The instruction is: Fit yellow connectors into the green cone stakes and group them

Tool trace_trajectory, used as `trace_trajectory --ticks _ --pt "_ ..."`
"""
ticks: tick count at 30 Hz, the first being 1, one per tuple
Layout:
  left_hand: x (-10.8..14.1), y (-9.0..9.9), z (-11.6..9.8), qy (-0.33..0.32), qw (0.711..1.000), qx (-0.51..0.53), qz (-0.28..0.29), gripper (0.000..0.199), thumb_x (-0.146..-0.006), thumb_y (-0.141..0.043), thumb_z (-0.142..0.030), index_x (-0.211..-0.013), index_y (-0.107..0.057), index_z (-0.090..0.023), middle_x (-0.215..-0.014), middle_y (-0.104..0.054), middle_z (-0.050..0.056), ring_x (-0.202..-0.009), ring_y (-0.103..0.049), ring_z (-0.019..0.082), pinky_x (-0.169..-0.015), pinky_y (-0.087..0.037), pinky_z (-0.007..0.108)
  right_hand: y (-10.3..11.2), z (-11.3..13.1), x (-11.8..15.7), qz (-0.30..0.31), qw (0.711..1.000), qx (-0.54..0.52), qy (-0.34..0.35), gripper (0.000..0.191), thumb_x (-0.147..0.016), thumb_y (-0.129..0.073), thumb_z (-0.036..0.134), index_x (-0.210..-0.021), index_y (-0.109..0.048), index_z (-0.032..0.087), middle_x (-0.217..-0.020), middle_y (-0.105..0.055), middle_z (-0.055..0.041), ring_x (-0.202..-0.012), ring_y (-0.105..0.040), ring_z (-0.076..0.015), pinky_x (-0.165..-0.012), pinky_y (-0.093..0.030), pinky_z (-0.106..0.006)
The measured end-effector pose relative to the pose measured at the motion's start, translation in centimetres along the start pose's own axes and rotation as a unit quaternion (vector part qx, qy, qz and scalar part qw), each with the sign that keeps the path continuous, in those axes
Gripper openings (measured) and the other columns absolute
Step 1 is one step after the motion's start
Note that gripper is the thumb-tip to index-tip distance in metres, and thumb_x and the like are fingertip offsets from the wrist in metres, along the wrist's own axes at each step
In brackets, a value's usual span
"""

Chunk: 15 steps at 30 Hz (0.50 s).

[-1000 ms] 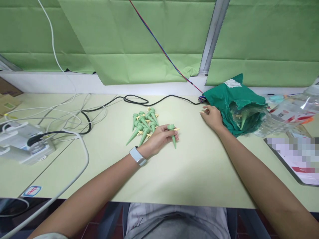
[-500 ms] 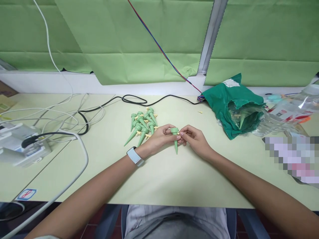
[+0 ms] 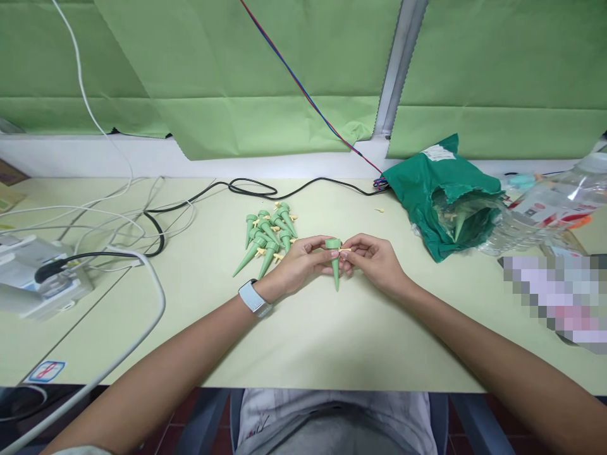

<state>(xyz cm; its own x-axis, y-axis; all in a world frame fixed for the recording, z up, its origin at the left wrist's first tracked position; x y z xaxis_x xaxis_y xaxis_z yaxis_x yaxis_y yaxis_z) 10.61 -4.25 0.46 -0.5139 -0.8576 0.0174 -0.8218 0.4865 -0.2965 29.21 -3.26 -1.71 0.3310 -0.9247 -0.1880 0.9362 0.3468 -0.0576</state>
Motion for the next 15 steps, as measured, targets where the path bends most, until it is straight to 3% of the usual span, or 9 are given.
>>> trace_trajectory --ticks 3,7,11,15 --pt "0.1 -0.1 -0.2 -0.008 1.000 -0.024 -0.003 0.027 -0.085 -0.077 -0.034 -0.102 -0.072 -0.013 -0.101 -0.073 0.013 -0.095 -0.073 0.027 -0.090 -0.058 0.044 0.0 0.2 0.1 -0.014 1.000 0.015 0.023 0.031 -0.079 -0.083 0.045 -0.088 -0.070 0.019 -0.071 -0.071 -0.0030 -0.065 -0.069 -0.0177 -0.060 -0.060 -0.032" --pt "0.3 0.0 -0.2 -0.047 0.995 -0.077 -0.036 0.028 -0.083 -0.079 -0.035 -0.102 -0.073 -0.014 -0.099 -0.074 0.011 -0.096 -0.072 0.027 -0.087 -0.058 0.041 0.1 0.8 0.1 -0.001 1.000 0.004 -0.002 0.034 -0.077 -0.084 0.046 -0.086 -0.070 0.017 -0.069 -0.070 -0.0032 -0.060 -0.067 -0.0164 -0.057 -0.058 -0.030" --pt "0.4 -0.3 -0.4 -0.040 0.997 -0.070 -0.003 0.029 -0.089 -0.073 -0.037 -0.106 -0.073 -0.013 -0.102 -0.074 0.013 -0.098 -0.073 0.028 -0.089 -0.058 0.042 -0.1 1.3 0.2 -0.009 1.000 0.016 0.025 0.032 -0.078 -0.084 0.045 -0.086 -0.069 0.018 -0.069 -0.070 -0.0029 -0.061 -0.067 -0.0162 -0.057 -0.057 -0.029" --pt "0.4 -0.4 -0.5 -0.051 0.995 -0.085 -0.019 0.031 -0.087 -0.075 -0.037 -0.108 -0.074 -0.015 -0.105 -0.074 0.013 -0.098 -0.073 0.029 -0.091 -0.058 0.044 -0.2 1.6 0.2 -0.015 0.999 0.019 0.031 0.031 -0.079 -0.083 0.045 -0.085 -0.069 0.018 -0.069 -0.070 -0.0028 -0.061 -0.066 -0.0157 -0.056 -0.056 -0.029"
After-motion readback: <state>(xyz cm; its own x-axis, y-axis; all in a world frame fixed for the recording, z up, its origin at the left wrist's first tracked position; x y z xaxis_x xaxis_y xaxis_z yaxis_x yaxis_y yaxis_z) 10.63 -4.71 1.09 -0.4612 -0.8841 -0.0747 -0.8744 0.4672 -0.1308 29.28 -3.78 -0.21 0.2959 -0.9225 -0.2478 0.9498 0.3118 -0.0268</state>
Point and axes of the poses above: each hand's wrist, its own x-axis away from the middle knuckle, its own y-axis out of the back of the hand, z = x × y, the point moved 1 cm from there along -x, towards the middle knuckle
